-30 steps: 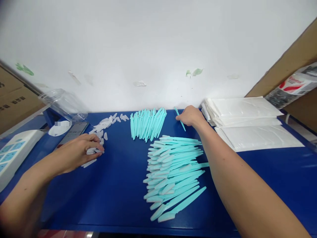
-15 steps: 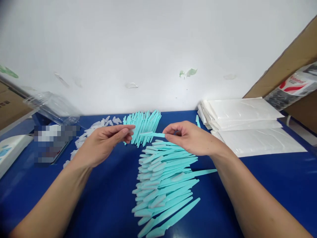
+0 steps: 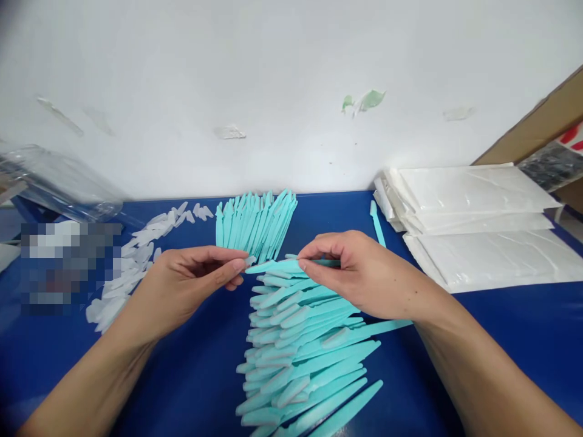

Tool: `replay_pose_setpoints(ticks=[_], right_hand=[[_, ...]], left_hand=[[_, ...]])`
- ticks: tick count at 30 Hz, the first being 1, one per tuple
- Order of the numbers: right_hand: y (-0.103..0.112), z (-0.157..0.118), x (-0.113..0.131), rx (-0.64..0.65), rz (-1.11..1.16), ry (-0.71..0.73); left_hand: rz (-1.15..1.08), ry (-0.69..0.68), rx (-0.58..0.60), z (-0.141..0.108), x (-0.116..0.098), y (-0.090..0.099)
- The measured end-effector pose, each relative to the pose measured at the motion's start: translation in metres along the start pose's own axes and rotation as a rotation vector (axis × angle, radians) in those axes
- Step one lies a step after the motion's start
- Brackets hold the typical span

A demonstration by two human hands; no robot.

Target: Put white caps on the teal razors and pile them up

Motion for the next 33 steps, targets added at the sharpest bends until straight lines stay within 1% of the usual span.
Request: replay_pose_setpoints(ticks=[3,7,10,13,18,22,24,26,28,30,33], right_hand=[[-0.002,-0.002,0.005,-0.006,-0.033,0.041],[0.001,-0.003,0.005,-0.029,-0.044,0.034],[0.005,-0.003,0.002,-0.045,-0.035,0.014],[0.005,-0.002,0.003,-0.051,-0.051,0.032],[-0.004,-0.002,0.009,-0.013,-0.046,0.035],[-0.009,-0.004,0.01,-0.005,-0.037,0.023],[-0.006,-0.004,0.009,-0.025,-0.031,0.031],[-0.001,-0.003,0.007,-0.033,-0.06,0.045],[0.002,-0.002,0.004,-0.004,-0.118,0.044],[0.003,-0.001,-0.001,0.044,-0.177,0.02],[0.002,0.0,-0.007,0.085,-0.228,-0.008]], left_hand=[[-0.02,-0.003,0.004,0.0,-0.002,-0.001],[-0.03,-0.02,-0.088,0.002,-0.002,0.014],[-0.009,-0.003,-0.059,0.002,0.0,0.017],[-0.004,-0.001,0.003,0.001,0.0,0.009],[-0.029,-0.001,0.045,-0.003,-0.001,-0.011],[-0.026,0.001,0.054,-0.006,-0.002,-0.016],[0.006,-0.016,0.063,-0.007,-0.003,-0.015],[0.094,-0.052,0.077,-0.008,-0.005,-0.013],[0.201,-0.096,0.072,-0.008,-0.007,-0.01],[0.27,-0.132,0.039,-0.007,-0.008,-0.005],[0.3,-0.152,-0.017,-0.004,-0.007,0.003]])
Point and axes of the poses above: each hand's wrist, its own z-axis towards the middle knuckle, its own y-axis out of the back of the hand, x = y × z, the point moved 5 cm from there along z, towards the middle knuckle, and after that the axes turned 5 degrees about -x, right-handed, at the moved point
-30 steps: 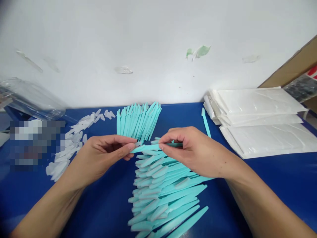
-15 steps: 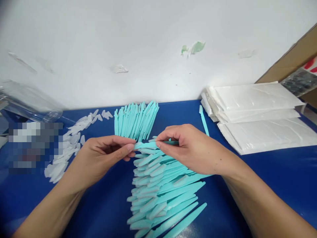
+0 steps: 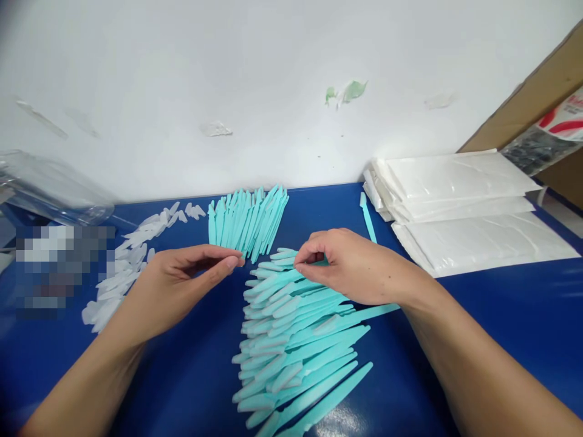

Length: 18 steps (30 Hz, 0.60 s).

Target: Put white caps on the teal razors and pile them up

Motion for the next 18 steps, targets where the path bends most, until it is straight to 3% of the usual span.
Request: replay_pose_setpoints(ticks=[5,9,13,18], right_hand=[[-0.001,-0.004,-0.004,-0.005,-0.009,0.002],[0.012,0.004,-0.001,-0.072,-0.021,-0.046],[0.024,0.041,0.001,-0.253,-0.076,-0.265],[-0.001,0.098,0.001,-0.171,0.003,-0.332]], left_hand=[[-0.022,0.011,-0.047,0.004,0.007,0.012],[-0.022,0.017,-0.108,0.009,0.008,0.027],[-0.016,0.033,-0.218,0.012,0.008,0.048],[-0.066,0.035,-0.356,0.012,0.01,0.073]])
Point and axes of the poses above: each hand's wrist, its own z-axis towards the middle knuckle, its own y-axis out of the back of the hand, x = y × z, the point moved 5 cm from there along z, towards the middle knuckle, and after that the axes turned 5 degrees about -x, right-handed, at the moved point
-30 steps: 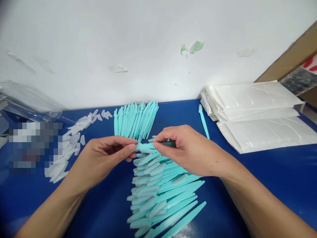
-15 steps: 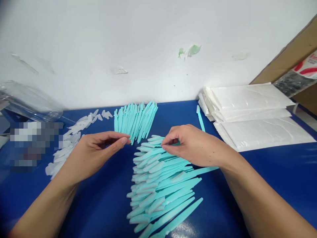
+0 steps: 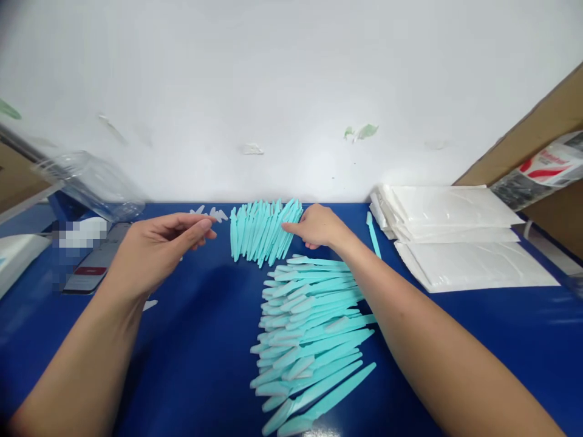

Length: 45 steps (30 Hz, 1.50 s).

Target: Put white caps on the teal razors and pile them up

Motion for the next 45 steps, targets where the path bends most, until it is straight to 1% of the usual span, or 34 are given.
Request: replay_pose_setpoints(ticks=[3,6,9,11,13,14,17,18,19,21,24,27,30,33,35,36,38,39,41,42,43,44,45], right_hand=[[-0.014,0.009,0.0,0.021,0.048,-0.073],[-0.02,0.006,0.0,0.061,0.123,-0.142],[-0.019,0.0,0.003,0.07,0.211,-0.173],[-0.015,-0.004,0.006,0.041,0.278,-0.166],[-0.007,-0.01,0.009,0.002,0.36,-0.133],[-0.001,-0.015,0.01,-0.015,0.404,-0.111],[0.016,-0.034,0.009,-0.028,0.52,-0.04],[0.021,-0.042,0.007,-0.023,0.543,-0.022],[0.027,-0.049,0.004,-0.015,0.559,-0.002],[0.037,-0.063,-0.004,0.003,0.575,0.048],[0.047,-0.077,-0.016,0.01,0.533,0.139],[0.05,-0.084,-0.027,-0.003,0.429,0.17],[0.046,-0.084,-0.035,-0.027,0.375,0.145],[0.04,-0.081,-0.041,-0.029,0.376,0.136],[0.036,-0.08,-0.043,-0.028,0.374,0.159],[0.034,-0.08,-0.044,-0.032,0.367,0.172],[0.03,-0.081,-0.044,-0.027,0.339,0.199],[0.029,-0.082,-0.043,-0.015,0.325,0.217],[0.024,-0.086,-0.04,0.022,0.302,0.256],[0.022,-0.088,-0.039,0.042,0.292,0.27],[0.021,-0.09,-0.037,0.059,0.282,0.28],[0.019,-0.092,-0.036,0.069,0.272,0.284],[0.018,-0.094,-0.035,0.079,0.262,0.283]], left_hand=[[-0.039,0.014,-0.037,0.003,0.001,0.011],[-0.054,-0.006,-0.079,0.004,-0.003,0.023],[-0.038,-0.017,-0.142,0.003,-0.006,0.041],[0.049,-0.011,-0.164,-0.001,-0.004,0.057],[0.211,-0.023,-0.111,-0.009,0.004,0.073],[0.314,-0.042,-0.041,-0.015,0.009,0.079],[0.618,-0.127,0.26,-0.041,0.035,0.09],[0.734,-0.155,0.292,-0.049,0.044,0.095],[0.841,-0.187,0.291,-0.057,0.052,0.099],[1.004,-0.206,0.336,-0.071,0.065,0.101],[1.108,-0.214,0.357,-0.08,0.07,0.095],[1.091,-0.242,0.329,-0.079,0.066,0.085],[1.035,-0.283,0.315,-0.079,0.063,0.078],[1.074,-0.336,0.285,-0.082,0.065,0.071],[1.101,-0.372,0.26,-0.083,0.063,0.062],[1.078,-0.375,0.252,-0.082,0.059,0.055],[0.926,-0.34,0.248,-0.076,0.047,0.037],[0.813,-0.269,0.245,-0.07,0.039,0.027],[0.514,-0.13,0.231,-0.054,0.018,0.005],[0.375,-0.059,0.24,-0.044,0.008,-0.006],[0.27,-0.02,0.264,-0.036,-0.002,-0.019],[0.193,0.005,0.3,-0.028,-0.01,-0.031],[0.139,0.013,0.309,-0.021,-0.017,-0.04]])
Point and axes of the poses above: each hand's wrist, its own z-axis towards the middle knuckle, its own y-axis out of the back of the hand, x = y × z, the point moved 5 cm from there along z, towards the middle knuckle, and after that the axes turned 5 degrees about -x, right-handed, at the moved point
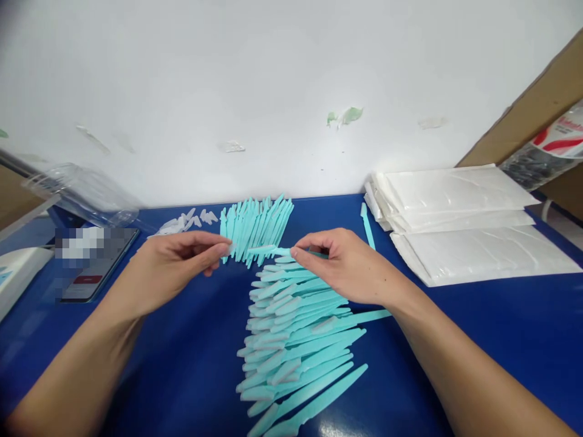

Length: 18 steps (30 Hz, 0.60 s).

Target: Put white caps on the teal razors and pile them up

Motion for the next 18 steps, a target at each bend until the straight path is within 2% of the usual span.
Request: replay_pose_setpoints(ticks=[3,8,11,15,18], right_hand=[[-0.004,-0.004,0.002,0.026,-0.005,-0.033],[-0.01,-0.006,-0.001,0.058,-0.002,-0.105],[-0.013,-0.006,-0.002,0.063,0.005,-0.105],[-0.013,-0.007,-0.002,0.05,-0.002,-0.058],[-0.013,-0.007,-0.001,0.055,-0.014,-0.048]], left_hand=[[-0.114,0.008,-0.02,0.013,-0.006,-0.011],[-0.227,0.051,0.032,0.003,0.008,-0.023],[-0.247,0.06,0.057,0.001,0.011,-0.023],[-0.229,0.054,0.027,0.003,0.013,-0.018],[-0.221,0.055,0.056,0.001,0.012,-0.022]])
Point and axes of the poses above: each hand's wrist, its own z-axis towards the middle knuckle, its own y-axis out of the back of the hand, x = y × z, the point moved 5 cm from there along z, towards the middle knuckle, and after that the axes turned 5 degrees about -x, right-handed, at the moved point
